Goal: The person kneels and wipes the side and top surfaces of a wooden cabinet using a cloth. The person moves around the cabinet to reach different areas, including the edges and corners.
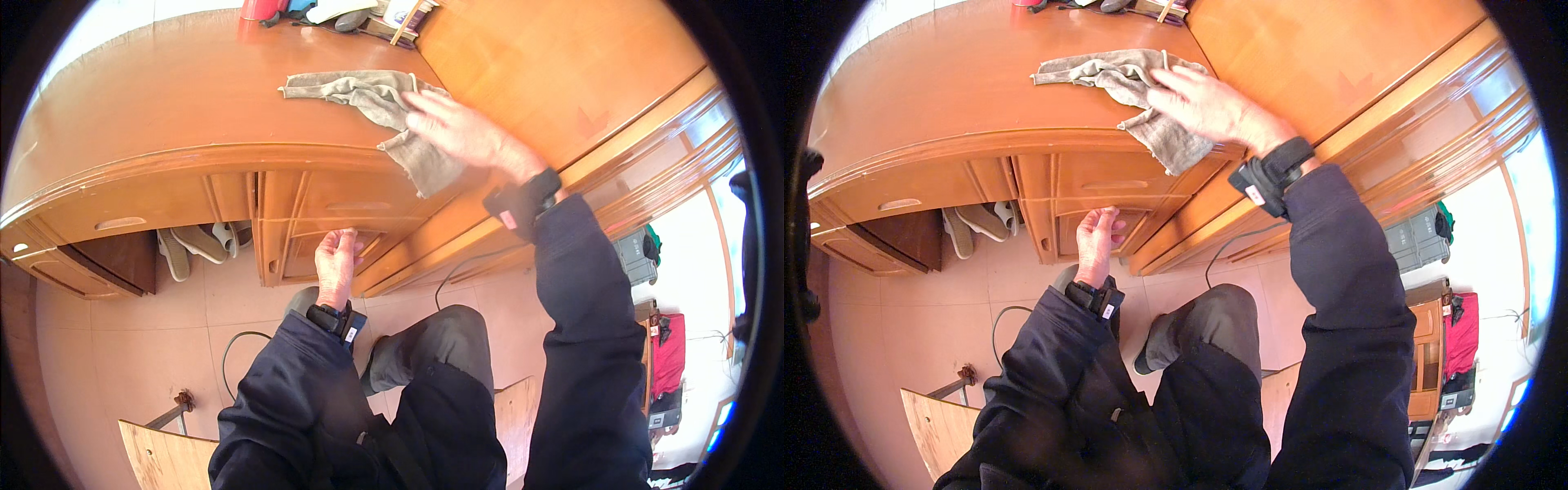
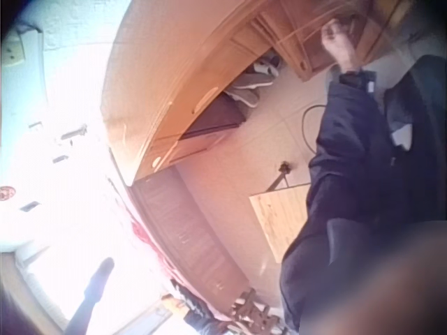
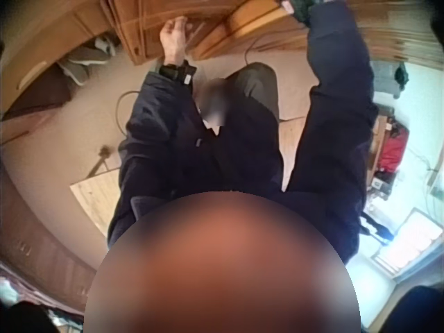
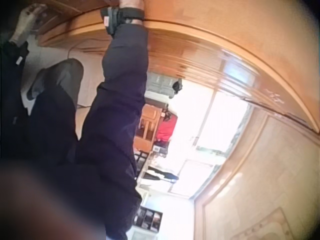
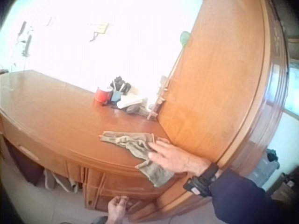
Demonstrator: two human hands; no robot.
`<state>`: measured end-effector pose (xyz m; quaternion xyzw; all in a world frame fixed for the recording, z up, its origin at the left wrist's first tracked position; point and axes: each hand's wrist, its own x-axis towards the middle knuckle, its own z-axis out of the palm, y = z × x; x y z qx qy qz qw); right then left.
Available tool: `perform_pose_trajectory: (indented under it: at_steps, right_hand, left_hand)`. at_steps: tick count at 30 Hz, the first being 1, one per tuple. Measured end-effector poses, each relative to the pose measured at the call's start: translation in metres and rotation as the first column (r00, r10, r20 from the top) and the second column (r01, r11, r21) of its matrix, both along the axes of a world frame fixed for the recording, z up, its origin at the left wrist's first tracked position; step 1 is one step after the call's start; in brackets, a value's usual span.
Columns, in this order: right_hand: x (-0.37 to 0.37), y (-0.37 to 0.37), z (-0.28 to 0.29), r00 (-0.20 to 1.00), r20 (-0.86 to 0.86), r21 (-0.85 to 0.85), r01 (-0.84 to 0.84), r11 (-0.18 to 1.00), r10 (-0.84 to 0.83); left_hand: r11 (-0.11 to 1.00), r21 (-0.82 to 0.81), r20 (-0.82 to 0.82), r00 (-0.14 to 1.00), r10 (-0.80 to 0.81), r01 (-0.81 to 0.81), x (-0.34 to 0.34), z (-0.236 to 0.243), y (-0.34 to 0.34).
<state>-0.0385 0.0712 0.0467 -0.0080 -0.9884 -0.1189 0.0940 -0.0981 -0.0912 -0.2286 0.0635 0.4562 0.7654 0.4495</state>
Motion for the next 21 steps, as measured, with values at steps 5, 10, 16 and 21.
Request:
perform_pose_trajectory:
  at_steps: [5,10,16,21]
  right_hand:
    - [0.014,0.012,-0.025,0.903,-0.082,-0.055,0.418,0.907,-0.421]
    - [0.014,-0.006,-0.011,0.754,-0.037,0.087,0.657,0.749,-0.656]
    - [0.019,-0.058,-0.022,0.87,-0.283,-0.038,0.411,0.911,-0.404]
    - [-0.02,-0.101,-0.039,0.914,-0.397,0.041,0.109,0.993,-0.084]
  left_hand:
    - [1.0,0.025,-0.002,1.0,-0.015,0.015,-0.002,0.0,-0.002]
    - [1.0,-0.005,0.013,1.0,-0.025,0.025,-0.003,0.004,-0.002]
    - [1.0,0.001,0.023,1.0,0.005,-0.005,0.002,0.004,0.001]
    - [0.999,0.022,0.001,0.999,0.035,-0.035,0.006,0.002,0.0]
